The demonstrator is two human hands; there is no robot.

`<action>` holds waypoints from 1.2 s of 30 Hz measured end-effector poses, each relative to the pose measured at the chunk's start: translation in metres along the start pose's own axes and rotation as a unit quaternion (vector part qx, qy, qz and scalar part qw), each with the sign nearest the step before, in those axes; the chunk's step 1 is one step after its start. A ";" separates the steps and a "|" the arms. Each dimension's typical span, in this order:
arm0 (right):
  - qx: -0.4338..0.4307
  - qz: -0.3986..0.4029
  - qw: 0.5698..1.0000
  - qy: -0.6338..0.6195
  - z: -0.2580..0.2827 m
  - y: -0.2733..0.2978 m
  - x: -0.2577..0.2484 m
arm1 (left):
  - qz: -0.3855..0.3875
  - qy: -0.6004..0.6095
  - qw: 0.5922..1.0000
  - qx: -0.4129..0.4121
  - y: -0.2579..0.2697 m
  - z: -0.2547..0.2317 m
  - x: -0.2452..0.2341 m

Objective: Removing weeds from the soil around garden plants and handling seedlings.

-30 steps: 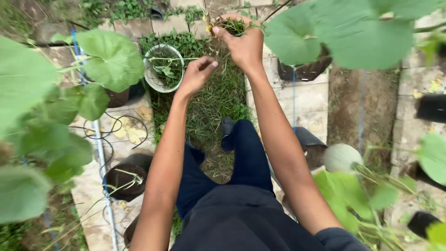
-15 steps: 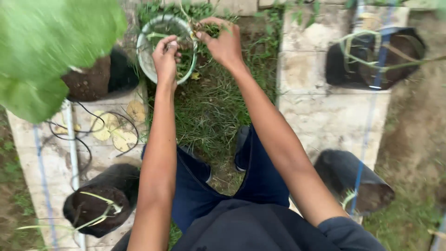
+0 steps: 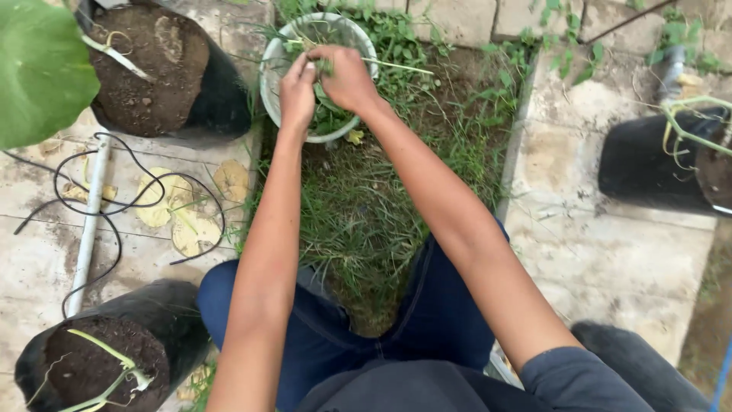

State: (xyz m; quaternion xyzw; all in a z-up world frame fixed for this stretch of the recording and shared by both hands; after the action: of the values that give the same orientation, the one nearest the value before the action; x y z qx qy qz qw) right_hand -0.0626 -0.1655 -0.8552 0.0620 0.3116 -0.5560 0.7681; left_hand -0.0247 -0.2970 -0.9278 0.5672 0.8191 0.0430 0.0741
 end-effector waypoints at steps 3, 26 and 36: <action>-0.024 0.104 0.990 0.090 -0.008 0.001 0.012 | 0.020 -0.085 0.996 0.007 0.004 0.002 -0.003; 0.041 0.206 0.936 0.281 -0.036 0.038 -0.048 | -0.024 -0.396 0.888 0.234 0.058 0.010 0.013; 0.253 -0.001 0.924 0.287 -0.067 0.032 -0.074 | -0.034 -0.317 0.921 0.223 0.061 0.017 -0.002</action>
State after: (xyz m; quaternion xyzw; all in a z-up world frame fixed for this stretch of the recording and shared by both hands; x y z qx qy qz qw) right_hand -0.0749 -0.0633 -0.8761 0.4113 0.3675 -0.5756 0.6037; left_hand 0.0347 -0.2774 -0.9352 0.5248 0.7601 -0.3251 0.2029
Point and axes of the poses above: each hand's wrist, its own y-axis away from the middle knuckle, its own x-axis out of the palm, z = x × y, the point moved 3 cm from there along -y, towards the middle knuckle, and after that the axes turned 5 degrees about -z, right-handed, at the moved point
